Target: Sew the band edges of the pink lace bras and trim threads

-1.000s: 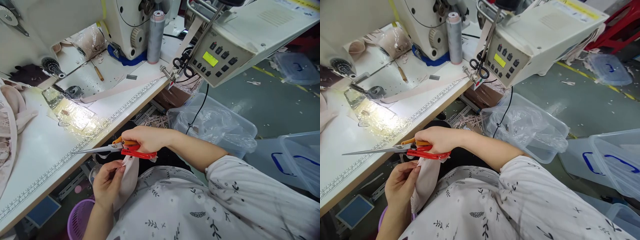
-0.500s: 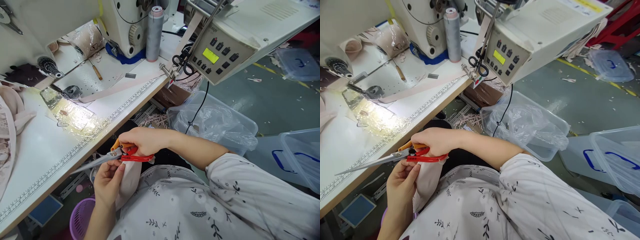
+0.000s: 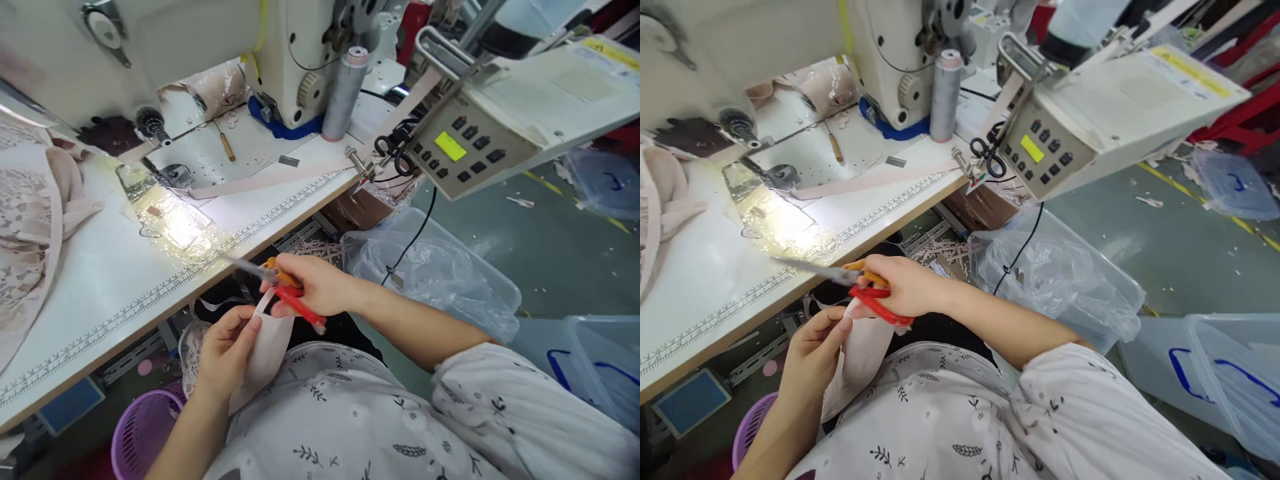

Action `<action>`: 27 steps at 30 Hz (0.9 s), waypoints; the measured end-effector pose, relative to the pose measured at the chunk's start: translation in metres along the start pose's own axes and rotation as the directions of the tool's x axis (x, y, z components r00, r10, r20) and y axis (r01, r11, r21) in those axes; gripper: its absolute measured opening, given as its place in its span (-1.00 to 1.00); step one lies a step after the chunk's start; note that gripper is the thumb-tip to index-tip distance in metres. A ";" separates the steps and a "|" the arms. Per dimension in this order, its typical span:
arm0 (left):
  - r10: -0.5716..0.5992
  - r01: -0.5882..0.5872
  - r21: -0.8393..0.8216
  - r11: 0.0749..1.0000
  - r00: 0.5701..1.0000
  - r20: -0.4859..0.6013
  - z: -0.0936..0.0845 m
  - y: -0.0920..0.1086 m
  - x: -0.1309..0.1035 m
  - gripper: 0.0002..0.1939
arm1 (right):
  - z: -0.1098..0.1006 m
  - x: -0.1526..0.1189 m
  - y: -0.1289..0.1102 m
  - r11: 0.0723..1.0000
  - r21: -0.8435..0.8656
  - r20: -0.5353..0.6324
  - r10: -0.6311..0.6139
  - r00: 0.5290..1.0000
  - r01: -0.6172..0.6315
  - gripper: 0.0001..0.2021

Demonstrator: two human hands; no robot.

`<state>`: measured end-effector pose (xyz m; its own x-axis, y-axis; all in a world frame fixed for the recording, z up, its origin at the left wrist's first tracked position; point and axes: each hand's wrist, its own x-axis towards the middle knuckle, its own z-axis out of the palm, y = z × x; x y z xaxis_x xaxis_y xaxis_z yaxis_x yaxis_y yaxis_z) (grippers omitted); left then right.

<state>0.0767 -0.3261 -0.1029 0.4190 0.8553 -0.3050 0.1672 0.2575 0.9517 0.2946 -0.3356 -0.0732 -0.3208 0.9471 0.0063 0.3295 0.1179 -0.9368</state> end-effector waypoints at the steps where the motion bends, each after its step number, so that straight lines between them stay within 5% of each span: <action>1: -0.030 0.029 -0.064 0.998 0.999 -0.018 -0.001 0.000 -0.001 -0.72 | -0.001 -0.007 0.005 1.000 0.001 -0.033 0.014 0.999 -0.014 -0.61; 10: -0.094 0.080 -0.250 0.965 0.995 -0.045 -0.001 0.000 -0.006 -0.68 | 0.011 -0.051 0.026 0.924 -0.369 0.298 0.222 0.928 -0.102 -0.35; 17: -0.039 0.033 -0.094 0.995 0.998 -0.058 0.007 0.007 -0.007 -0.65 | 0.023 -0.042 0.018 0.890 -0.436 0.323 0.296 0.899 -0.136 -0.41; 27: -0.041 0.033 -0.093 0.995 0.996 -0.081 0.008 0.012 -0.005 -0.65 | 0.034 -0.040 0.013 0.850 -0.487 0.248 0.354 0.902 -0.200 -0.48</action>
<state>0.0839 -0.3314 -0.0905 0.3378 0.8778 -0.3397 0.0975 0.3264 0.9402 0.2816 -0.3821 -0.0971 -0.3930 0.8217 -0.4127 0.7767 0.0565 -0.6273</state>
